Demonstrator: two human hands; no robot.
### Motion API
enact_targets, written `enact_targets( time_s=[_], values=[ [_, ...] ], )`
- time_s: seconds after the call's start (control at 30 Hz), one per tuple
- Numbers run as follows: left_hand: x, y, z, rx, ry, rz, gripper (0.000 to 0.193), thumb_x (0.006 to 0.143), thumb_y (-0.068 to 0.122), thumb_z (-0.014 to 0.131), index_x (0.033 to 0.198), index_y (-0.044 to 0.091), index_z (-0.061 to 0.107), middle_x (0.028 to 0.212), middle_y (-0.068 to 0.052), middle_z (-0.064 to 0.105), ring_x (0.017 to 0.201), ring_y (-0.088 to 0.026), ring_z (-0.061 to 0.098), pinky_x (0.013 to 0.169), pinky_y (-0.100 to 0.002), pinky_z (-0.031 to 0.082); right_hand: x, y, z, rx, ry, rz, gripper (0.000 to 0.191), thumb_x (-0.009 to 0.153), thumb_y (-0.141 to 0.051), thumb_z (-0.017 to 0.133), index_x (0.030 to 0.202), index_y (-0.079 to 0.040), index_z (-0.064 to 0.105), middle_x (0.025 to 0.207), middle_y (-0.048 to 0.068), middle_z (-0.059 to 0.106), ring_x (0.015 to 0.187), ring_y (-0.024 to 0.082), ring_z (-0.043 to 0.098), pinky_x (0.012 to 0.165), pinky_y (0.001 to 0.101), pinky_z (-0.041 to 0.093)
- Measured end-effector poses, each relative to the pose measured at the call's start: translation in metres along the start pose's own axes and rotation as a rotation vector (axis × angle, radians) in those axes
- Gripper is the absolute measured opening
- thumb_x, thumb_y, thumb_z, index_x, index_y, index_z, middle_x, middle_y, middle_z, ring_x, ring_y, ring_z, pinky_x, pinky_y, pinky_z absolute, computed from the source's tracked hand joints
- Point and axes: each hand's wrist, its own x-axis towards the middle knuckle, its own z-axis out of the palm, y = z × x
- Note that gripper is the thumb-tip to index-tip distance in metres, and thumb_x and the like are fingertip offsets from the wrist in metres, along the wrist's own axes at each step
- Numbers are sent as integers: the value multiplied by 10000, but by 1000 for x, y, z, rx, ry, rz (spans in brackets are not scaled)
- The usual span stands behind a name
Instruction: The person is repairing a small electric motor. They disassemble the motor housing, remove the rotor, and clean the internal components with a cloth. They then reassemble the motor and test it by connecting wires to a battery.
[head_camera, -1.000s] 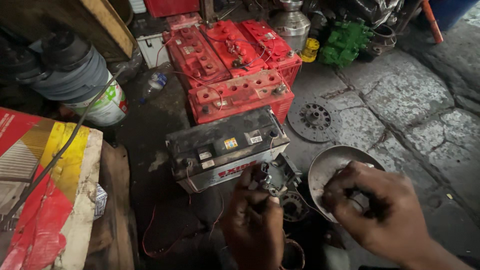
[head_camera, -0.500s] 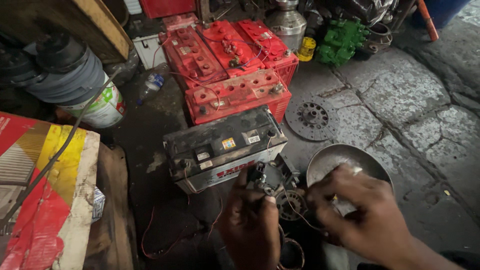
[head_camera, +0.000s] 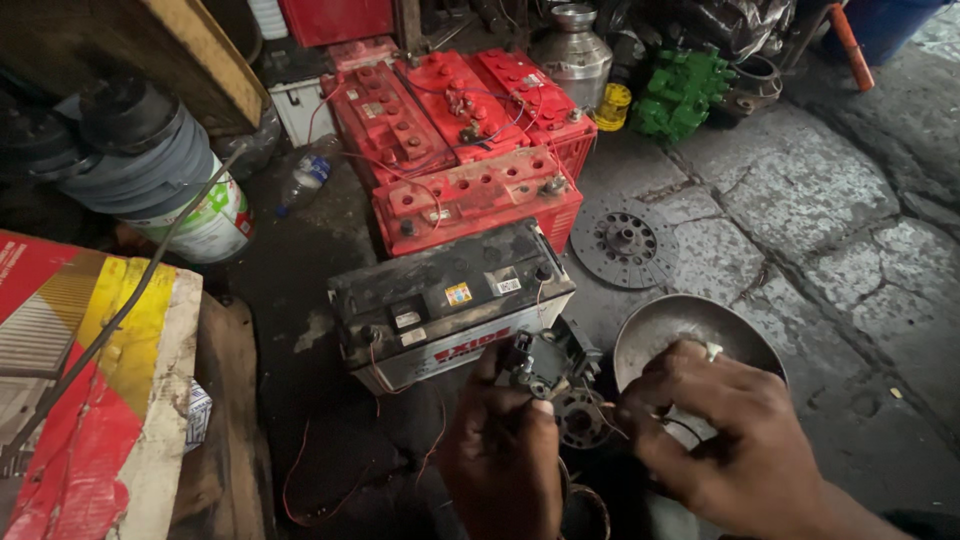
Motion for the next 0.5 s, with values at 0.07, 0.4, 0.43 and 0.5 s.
enact_targets(
  time_s=[0.07,0.4,0.43,0.5],
  values=[
    [0,1,1,-21,16,-46,87,780,-51,643,866,-43,632,1428,-301,614,1141,-263,701,906,-359,561,0,0,-2,-73,52,-16,170,738,-63,757,906,-38,744,859,61,764,788,203,737,714,332,567],
    [0,0,2,-51,-25,62,74,840,-48,647,915,-46,647,1470,-315,622,1279,-280,671,1046,-379,531,-6,8,-1,-55,162,109,146,809,-86,779,952,-78,754,927,46,781,838,169,733,732,289,586],
    [-1,-1,2,-52,-19,41,82,839,-45,651,921,-47,646,1470,-308,626,1256,-274,675,1020,-376,537,-8,9,0,-57,157,100,158,789,-86,779,945,-79,754,915,45,777,827,168,735,733,289,582],
    [-1,-1,2,-54,-9,0,98,836,-37,657,932,-49,644,1472,-292,635,1208,-262,684,969,-369,549,-11,10,0,-63,148,81,181,749,-85,781,929,-82,754,890,43,769,807,166,739,734,288,573]
  ],
)
